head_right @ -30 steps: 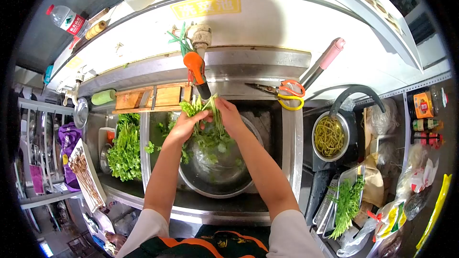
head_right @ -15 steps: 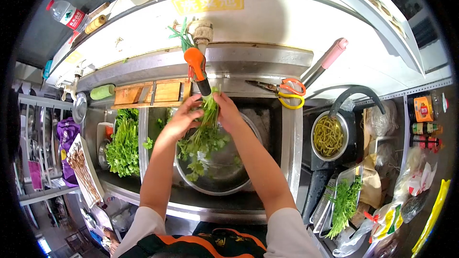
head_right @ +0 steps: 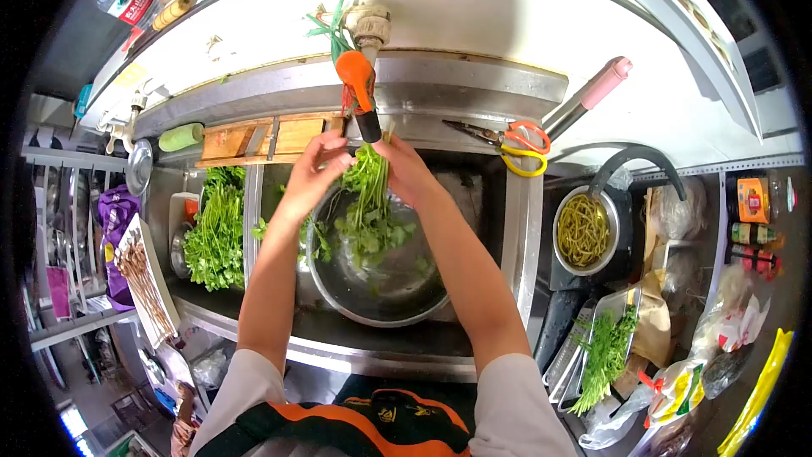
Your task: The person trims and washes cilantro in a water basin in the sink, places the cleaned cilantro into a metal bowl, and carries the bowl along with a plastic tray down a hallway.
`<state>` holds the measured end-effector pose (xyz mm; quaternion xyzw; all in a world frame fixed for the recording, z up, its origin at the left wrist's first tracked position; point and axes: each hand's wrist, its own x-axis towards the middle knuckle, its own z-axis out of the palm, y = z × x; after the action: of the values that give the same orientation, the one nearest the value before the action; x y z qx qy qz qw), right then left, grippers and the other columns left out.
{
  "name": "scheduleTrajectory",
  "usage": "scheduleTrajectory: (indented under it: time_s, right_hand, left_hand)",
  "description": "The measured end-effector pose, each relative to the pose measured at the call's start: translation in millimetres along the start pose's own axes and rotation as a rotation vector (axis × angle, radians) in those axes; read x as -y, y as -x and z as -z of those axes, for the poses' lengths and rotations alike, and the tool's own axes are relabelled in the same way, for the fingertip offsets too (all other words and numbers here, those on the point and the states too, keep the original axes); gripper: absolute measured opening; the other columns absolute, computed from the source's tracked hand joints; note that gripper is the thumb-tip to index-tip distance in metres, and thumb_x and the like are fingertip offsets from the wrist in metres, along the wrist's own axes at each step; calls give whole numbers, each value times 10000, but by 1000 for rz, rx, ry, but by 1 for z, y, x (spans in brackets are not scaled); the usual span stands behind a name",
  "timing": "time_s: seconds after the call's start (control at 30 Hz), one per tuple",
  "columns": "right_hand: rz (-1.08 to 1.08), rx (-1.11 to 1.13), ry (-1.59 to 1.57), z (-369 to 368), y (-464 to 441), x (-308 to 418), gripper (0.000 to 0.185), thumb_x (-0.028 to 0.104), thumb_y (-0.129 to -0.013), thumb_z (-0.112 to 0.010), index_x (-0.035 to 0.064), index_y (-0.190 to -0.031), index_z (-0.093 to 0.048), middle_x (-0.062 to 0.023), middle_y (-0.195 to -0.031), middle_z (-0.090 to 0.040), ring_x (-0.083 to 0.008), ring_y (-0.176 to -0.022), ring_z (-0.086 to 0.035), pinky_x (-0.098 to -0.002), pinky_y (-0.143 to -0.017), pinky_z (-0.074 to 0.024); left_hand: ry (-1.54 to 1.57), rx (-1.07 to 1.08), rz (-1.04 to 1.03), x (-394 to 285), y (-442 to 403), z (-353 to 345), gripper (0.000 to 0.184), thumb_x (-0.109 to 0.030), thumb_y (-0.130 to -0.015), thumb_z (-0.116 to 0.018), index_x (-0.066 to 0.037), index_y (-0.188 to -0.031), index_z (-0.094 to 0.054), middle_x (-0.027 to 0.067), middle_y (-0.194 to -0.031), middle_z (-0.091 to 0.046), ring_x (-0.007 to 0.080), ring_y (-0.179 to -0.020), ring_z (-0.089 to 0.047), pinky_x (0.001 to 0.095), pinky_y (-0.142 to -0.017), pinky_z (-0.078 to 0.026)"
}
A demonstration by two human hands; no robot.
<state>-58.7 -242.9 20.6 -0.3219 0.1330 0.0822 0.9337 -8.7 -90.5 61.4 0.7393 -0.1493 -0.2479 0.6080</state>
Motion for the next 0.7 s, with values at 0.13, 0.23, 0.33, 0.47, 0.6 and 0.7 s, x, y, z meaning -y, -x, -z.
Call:
scheduleTrajectory:
  time_s: [0.13,0.23,0.33,0.47,0.6,0.7]
  right_hand:
    - [8,-40,-30,-1,1,-2,268,169,-858,-427,48,-1094,-387,-74,-950,-514,-173,-859,-535,-327,-728,-458]
    - [-7,-9,-22,-1,0,-1,248,151,-864,-404,37,-1084,-387,-98,-966,-520,-189,-876,-535,-331,-743,-459]
    - [-22,12,-68,-4,1,1,250,152,-874,-376,25,-1089,-385,-108,-993,-519,-198,-893,-533,-326,-759,-457]
    - [24,50,-3,-4,0,3,332,197,-882,-356,-39,-1113,-380,-151,-1069,-495,-225,-968,-504,-340,-822,-426]
    - [-6,29,34,-11,-3,1,334,198,-884,-356,-27,-1128,-390,-119,-1077,-495,-187,-935,-502,-310,-798,-426]
    - [-68,14,150,-11,-7,0,323,202,-879,-368,-17,-1112,-419,-98,-1058,-502,-162,-896,-508,-289,-769,-423]
  left_hand:
    - [-278,146,-27,2,11,-7,841,-163,-626,-695,-124,-1293,-184,111,-1116,-421,187,-993,-446,311,-817,-376]
    - [-164,188,94,23,8,-2,814,-78,-647,-610,-141,-1315,-148,109,-1091,-431,181,-956,-455,303,-786,-379]
    - [87,241,265,14,6,2,761,-32,-646,-518,-139,-1315,-172,92,-1045,-445,164,-885,-461,281,-729,-381]
    - [376,288,500,-11,7,0,611,-54,-636,-486,-115,-1229,-351,63,-976,-464,145,-797,-455,265,-687,-361]
    - [299,383,424,-1,3,-8,452,-148,-679,-582,-58,-1102,-452,59,-951,-498,154,-829,-469,281,-698,-367]
    - [252,432,447,5,3,-8,478,-185,-683,-617,-16,-1095,-442,67,-971,-522,152,-835,-489,266,-663,-384]
